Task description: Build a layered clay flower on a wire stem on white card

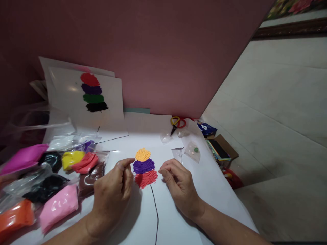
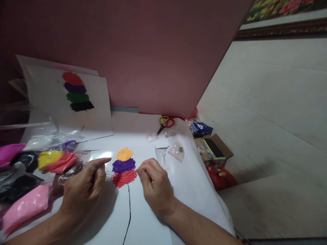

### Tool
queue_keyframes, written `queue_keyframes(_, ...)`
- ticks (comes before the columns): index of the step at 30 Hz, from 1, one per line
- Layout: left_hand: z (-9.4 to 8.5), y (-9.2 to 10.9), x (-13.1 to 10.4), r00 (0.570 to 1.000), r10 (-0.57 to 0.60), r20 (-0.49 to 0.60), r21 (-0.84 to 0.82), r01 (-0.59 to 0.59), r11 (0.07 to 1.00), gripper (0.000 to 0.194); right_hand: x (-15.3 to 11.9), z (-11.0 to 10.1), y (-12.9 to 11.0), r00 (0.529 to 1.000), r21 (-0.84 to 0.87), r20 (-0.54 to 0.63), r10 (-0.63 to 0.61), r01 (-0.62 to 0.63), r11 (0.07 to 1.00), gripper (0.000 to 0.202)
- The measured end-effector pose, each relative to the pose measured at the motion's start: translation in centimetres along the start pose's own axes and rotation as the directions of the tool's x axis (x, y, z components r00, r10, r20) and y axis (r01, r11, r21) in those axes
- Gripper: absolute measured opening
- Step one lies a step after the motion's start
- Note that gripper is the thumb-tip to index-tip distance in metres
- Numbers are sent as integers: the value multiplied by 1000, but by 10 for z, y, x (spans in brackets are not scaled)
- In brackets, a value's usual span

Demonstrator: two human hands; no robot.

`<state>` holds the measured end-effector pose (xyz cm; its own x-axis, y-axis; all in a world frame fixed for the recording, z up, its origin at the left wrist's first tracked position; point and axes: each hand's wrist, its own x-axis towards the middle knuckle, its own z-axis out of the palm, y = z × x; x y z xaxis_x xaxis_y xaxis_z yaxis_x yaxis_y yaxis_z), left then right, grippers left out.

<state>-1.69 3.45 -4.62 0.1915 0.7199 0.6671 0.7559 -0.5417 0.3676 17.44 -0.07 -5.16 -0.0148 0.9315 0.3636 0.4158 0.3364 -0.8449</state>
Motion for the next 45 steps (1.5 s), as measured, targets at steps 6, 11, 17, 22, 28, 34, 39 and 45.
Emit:
queue_keyframes(6,-1,0,0,999,38,-16,-45,-38,998,21,0,0,1,1000,4,5,11,-11,1000,20)
queue_keyframes(11,-3,1,-2,999,49,6,-118,-48,992,19,1,0,1,1000,0,5,10,-10,1000,20)
queue_keyframes(17,-2,2,-2,1000,10,28,-122,-6,992,20,1,-1,1,1000,5,2,12,-12,1000,20)
queue_keyframes(22,-2,2,-3,999,19,35,-103,-15,995,21,1,0,1,1000,9,3,14,-14,1000,20)
queue_keyframes(28,-2,0,-2,999,22,37,-61,-20,998,22,1,-1,1,1000,12,7,14,-15,1000,20)
queue_keyframes(34,-2,1,1,999,33,15,-19,-33,999,24,1,0,1,1000,0,-4,16,-16,1000,20)
queue_keyframes(39,-2,1,1,999,38,26,-1,-38,999,23,0,0,1,1000,4,-4,22,-22,1000,19)
queue_keyframes(45,-2,-1,1,999,46,20,1,-47,999,22,0,0,1,1000,0,-1,22,-22,1000,20)
